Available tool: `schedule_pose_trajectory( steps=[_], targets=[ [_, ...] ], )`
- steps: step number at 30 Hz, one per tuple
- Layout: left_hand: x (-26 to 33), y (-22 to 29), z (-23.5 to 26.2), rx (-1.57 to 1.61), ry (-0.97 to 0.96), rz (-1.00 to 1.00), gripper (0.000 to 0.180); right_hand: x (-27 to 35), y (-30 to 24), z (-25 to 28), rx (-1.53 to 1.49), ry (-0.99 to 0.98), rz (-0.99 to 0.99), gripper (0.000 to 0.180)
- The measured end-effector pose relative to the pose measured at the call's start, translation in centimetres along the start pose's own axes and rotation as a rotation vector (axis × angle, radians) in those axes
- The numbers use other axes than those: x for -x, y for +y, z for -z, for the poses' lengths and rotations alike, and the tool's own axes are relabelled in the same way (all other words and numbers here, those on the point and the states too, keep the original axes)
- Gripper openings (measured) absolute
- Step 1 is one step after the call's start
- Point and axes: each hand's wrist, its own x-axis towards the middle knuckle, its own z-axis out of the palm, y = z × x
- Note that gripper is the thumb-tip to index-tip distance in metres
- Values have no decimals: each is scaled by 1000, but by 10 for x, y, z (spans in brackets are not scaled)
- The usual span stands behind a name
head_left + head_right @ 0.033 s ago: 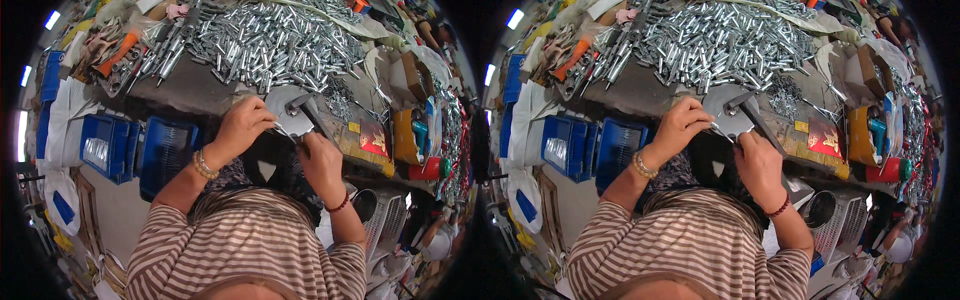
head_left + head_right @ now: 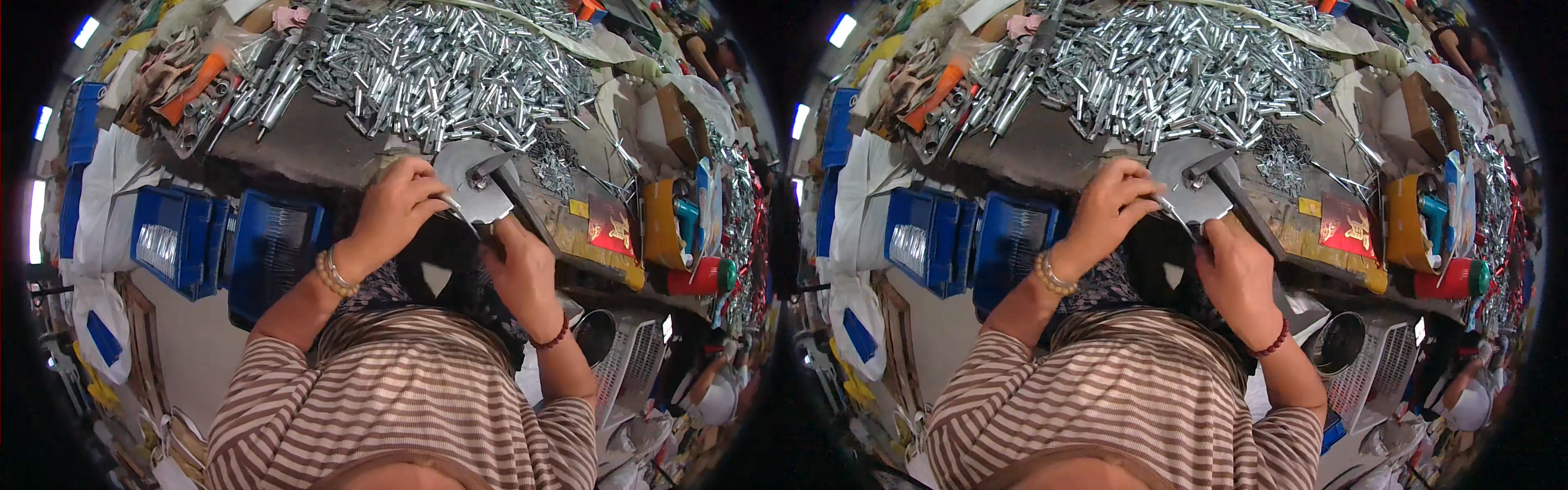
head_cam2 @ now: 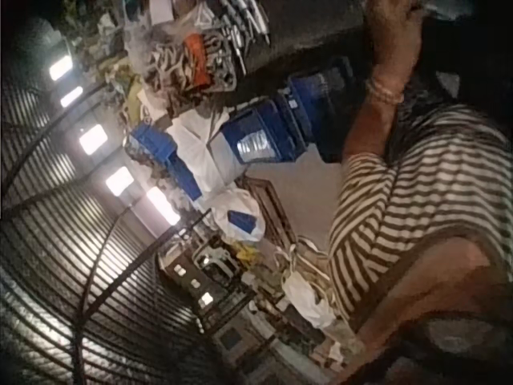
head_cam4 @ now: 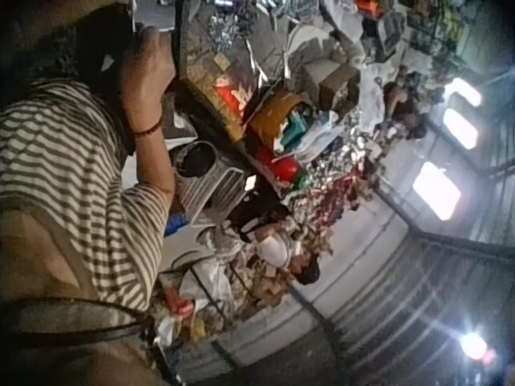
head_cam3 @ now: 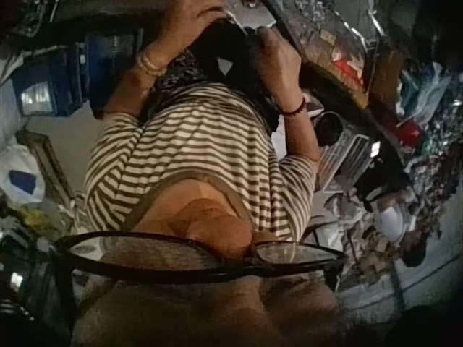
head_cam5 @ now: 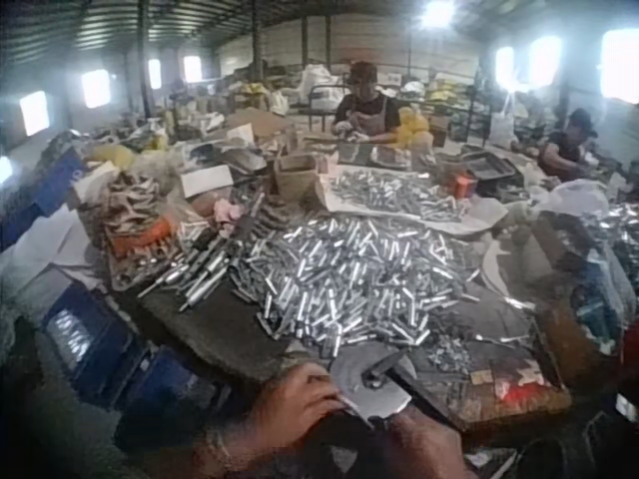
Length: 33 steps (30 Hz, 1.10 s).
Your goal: The person assembles metal components by inserting pins into metal tubes and hammering them on a round metal platform, then places the assembled pieces into a blue tray.
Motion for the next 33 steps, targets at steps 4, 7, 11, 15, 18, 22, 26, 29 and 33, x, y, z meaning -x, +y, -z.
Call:
schedule_pose_trajectory(
  steps=[4,7,11,15,18,22,26,29,33],
  targets=[
    [29,17,-14,272,98,380,34,5,-2,-4,-386,-108,-137,22],
    [33,26,-16,713,40,677,44,6,-15,-4,-499,-188,-257,21],
    [38,27,-14,861,54,728,59,10,-21,-20,-529,-194,-267,21],
    [42,29,-10,897,170,720,60,10,-33,-26,-472,-234,-145,22],
    [49,14,11,913,258,672,56,7,-13,-29,-631,-130,-158,27],
    [78,-24,66,630,470,785,53,-5,18,-27,-836,66,-298,37],
    [166,-132,90,513,754,1061,53,-11,27,-28,-841,62,-322,36],
    [249,-223,84,395,844,1136,51,-14,26,-27,-916,66,-303,33],
    [290,-287,75,303,885,1347,52,-13,25,-31,-893,144,-346,30]
  ],
)
